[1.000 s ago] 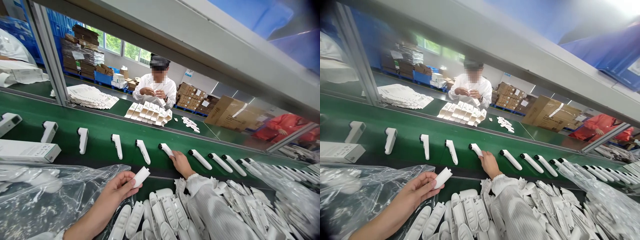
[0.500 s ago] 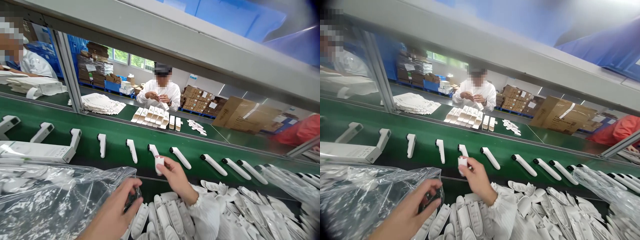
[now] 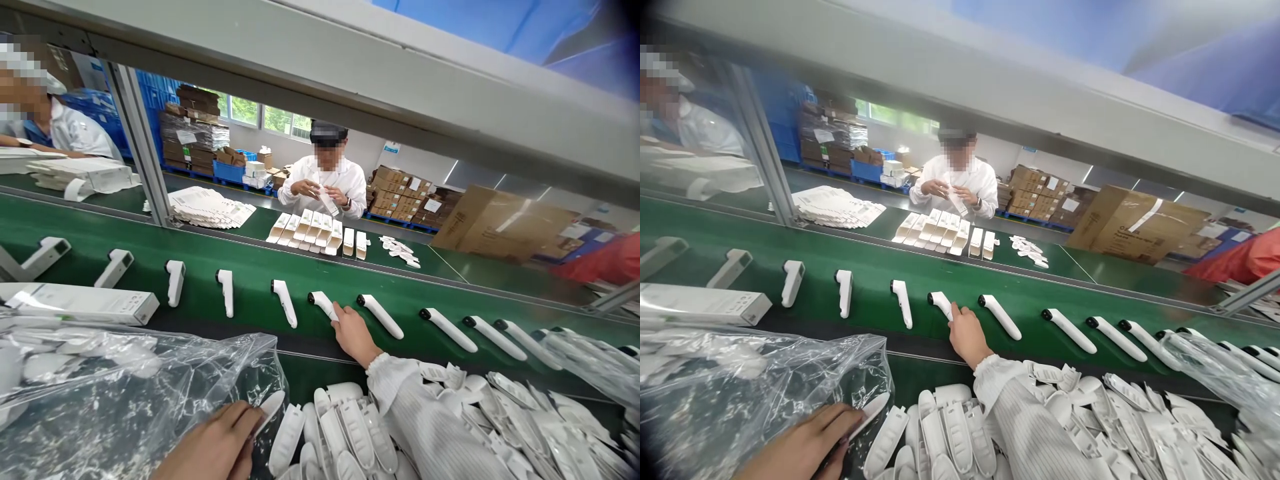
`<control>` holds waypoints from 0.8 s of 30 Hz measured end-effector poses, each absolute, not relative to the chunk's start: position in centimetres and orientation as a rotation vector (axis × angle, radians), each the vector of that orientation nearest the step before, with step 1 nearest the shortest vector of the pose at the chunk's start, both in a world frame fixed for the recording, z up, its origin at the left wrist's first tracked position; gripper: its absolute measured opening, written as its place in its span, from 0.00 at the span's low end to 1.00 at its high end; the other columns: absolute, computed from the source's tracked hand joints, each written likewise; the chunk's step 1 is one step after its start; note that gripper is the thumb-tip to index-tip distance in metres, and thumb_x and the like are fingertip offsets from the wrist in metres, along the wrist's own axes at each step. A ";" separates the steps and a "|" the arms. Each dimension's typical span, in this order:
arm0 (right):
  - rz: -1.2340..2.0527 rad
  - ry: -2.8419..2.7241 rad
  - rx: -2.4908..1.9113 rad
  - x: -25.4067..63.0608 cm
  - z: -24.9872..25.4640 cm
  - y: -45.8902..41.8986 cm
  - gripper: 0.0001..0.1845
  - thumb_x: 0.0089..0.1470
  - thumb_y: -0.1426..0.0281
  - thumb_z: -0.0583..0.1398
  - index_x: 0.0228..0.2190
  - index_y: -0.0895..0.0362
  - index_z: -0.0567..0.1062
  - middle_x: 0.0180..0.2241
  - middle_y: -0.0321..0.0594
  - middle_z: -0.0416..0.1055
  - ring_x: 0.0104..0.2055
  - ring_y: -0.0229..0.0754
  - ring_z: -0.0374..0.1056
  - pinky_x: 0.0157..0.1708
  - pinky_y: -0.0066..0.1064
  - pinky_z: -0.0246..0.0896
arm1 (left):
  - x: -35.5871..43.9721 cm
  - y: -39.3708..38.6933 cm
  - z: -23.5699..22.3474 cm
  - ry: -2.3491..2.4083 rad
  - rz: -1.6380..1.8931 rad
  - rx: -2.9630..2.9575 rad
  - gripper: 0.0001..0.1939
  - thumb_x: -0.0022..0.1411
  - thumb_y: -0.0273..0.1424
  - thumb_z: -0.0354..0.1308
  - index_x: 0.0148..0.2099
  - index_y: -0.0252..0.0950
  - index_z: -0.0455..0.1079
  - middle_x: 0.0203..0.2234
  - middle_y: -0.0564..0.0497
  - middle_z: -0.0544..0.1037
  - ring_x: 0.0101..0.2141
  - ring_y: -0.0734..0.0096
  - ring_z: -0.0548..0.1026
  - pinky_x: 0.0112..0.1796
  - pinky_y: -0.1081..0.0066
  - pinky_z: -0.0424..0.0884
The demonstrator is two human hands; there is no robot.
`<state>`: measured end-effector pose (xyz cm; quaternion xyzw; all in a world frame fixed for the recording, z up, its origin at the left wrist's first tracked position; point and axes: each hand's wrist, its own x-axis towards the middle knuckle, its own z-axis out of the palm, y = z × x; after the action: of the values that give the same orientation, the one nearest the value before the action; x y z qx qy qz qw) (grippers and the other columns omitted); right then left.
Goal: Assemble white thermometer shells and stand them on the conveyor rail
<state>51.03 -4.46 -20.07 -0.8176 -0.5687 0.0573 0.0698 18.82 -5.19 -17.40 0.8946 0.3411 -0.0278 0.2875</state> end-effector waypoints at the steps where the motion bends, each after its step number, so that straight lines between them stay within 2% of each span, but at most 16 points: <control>1: 0.157 -1.718 -2.471 51.3 -20.2 -4.5 0.28 0.64 0.73 0.53 0.64 0.64 0.60 0.48 0.56 0.71 0.48 0.52 0.70 0.48 0.35 0.62 | 18.9 -5.0 -17.4 0.927 -0.041 2.341 0.19 0.67 0.32 0.41 0.49 0.42 0.73 0.47 0.44 0.76 0.43 0.56 0.77 0.39 0.64 0.72; 5: 0.144 -1.728 -2.448 52.1 -19.8 -5.2 0.28 0.65 0.72 0.53 0.64 0.65 0.60 0.49 0.57 0.71 0.51 0.54 0.68 0.51 0.38 0.61 | 19.9 -4.2 -16.3 0.980 0.114 2.172 0.16 0.69 0.39 0.40 0.36 0.42 0.65 0.29 0.50 0.73 0.29 0.63 0.72 0.31 0.68 0.65; 7: 0.130 -1.701 -2.354 51.5 -18.7 -5.9 0.29 0.64 0.68 0.56 0.64 0.63 0.62 0.51 0.58 0.69 0.55 0.58 0.65 0.54 0.43 0.59 | 20.8 -4.0 -15.3 1.006 0.190 2.116 0.17 0.69 0.43 0.41 0.33 0.42 0.63 0.25 0.52 0.70 0.27 0.63 0.70 0.28 0.69 0.61; 9: 0.264 -1.694 -2.117 50.0 -17.1 -6.9 0.31 0.62 0.62 0.59 0.64 0.57 0.63 0.56 0.54 0.66 0.57 0.58 0.62 0.55 0.44 0.60 | 21.8 -4.0 -14.5 1.007 0.257 2.066 0.18 0.69 0.46 0.42 0.33 0.43 0.64 0.24 0.53 0.68 0.27 0.63 0.68 0.27 0.70 0.59; 11: 0.598 -1.717 -1.788 47.8 -15.4 -7.8 0.31 0.59 0.57 0.62 0.61 0.50 0.67 0.56 0.46 0.68 0.55 0.53 0.66 0.51 0.40 0.64 | 22.9 -3.9 -13.9 0.967 0.331 2.038 0.18 0.69 0.46 0.42 0.34 0.43 0.65 0.25 0.53 0.69 0.27 0.63 0.68 0.28 0.70 0.60; 12: 0.774 -1.718 -1.637 46.8 -14.6 -8.1 0.28 0.58 0.56 0.63 0.58 0.49 0.71 0.53 0.42 0.71 0.51 0.50 0.68 0.48 0.37 0.66 | 23.4 -3.9 -13.8 0.932 0.364 2.037 0.18 0.70 0.46 0.43 0.34 0.43 0.66 0.25 0.53 0.70 0.28 0.63 0.69 0.29 0.70 0.61; 15: 1.054 -1.642 -1.417 44.9 -13.7 -8.1 0.15 0.57 0.58 0.63 0.43 0.51 0.81 0.42 0.38 0.78 0.43 0.46 0.72 0.44 0.34 0.66 | 24.1 -3.8 -13.9 0.887 0.430 2.026 0.16 0.70 0.44 0.42 0.42 0.42 0.68 0.32 0.51 0.74 0.32 0.62 0.72 0.34 0.69 0.65; 17: 1.037 -1.509 -1.454 45.0 -14.3 -7.2 0.13 0.56 0.59 0.63 0.37 0.54 0.81 0.38 0.38 0.78 0.40 0.45 0.72 0.41 0.33 0.65 | 23.9 -4.0 -14.3 0.912 0.407 2.050 0.17 0.70 0.43 0.44 0.52 0.42 0.66 0.41 0.47 0.76 0.37 0.60 0.75 0.37 0.67 0.68; 19: 0.931 -1.353 -1.573 46.0 -15.8 -5.9 0.13 0.54 0.59 0.63 0.35 0.55 0.80 0.34 0.38 0.77 0.36 0.44 0.71 0.36 0.33 0.64 | 23.5 -4.6 -14.8 0.887 0.283 2.146 0.19 0.67 0.43 0.48 0.57 0.44 0.65 0.49 0.45 0.74 0.42 0.56 0.75 0.40 0.64 0.70; 22: 0.690 -1.257 -1.775 47.6 -18.3 -4.0 0.11 0.54 0.62 0.61 0.33 0.57 0.78 0.30 0.38 0.75 0.32 0.43 0.69 0.34 0.33 0.62 | 23.1 -5.8 -15.4 0.739 0.021 2.345 0.15 0.63 0.37 0.55 0.51 0.45 0.73 0.50 0.45 0.75 0.48 0.49 0.74 0.45 0.57 0.70; 24: 0.517 -1.306 -1.866 48.2 -19.6 -3.3 0.09 0.54 0.65 0.59 0.32 0.57 0.78 0.32 0.40 0.75 0.34 0.44 0.69 0.37 0.34 0.62 | 23.2 -6.3 -15.6 0.666 -0.091 2.426 0.14 0.61 0.33 0.56 0.48 0.43 0.75 0.48 0.44 0.76 0.48 0.46 0.74 0.45 0.54 0.71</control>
<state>48.23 -3.26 -19.56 -0.7350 -0.5144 0.2038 0.3919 23.22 -6.31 -15.59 0.9172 0.2518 -0.0346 0.3068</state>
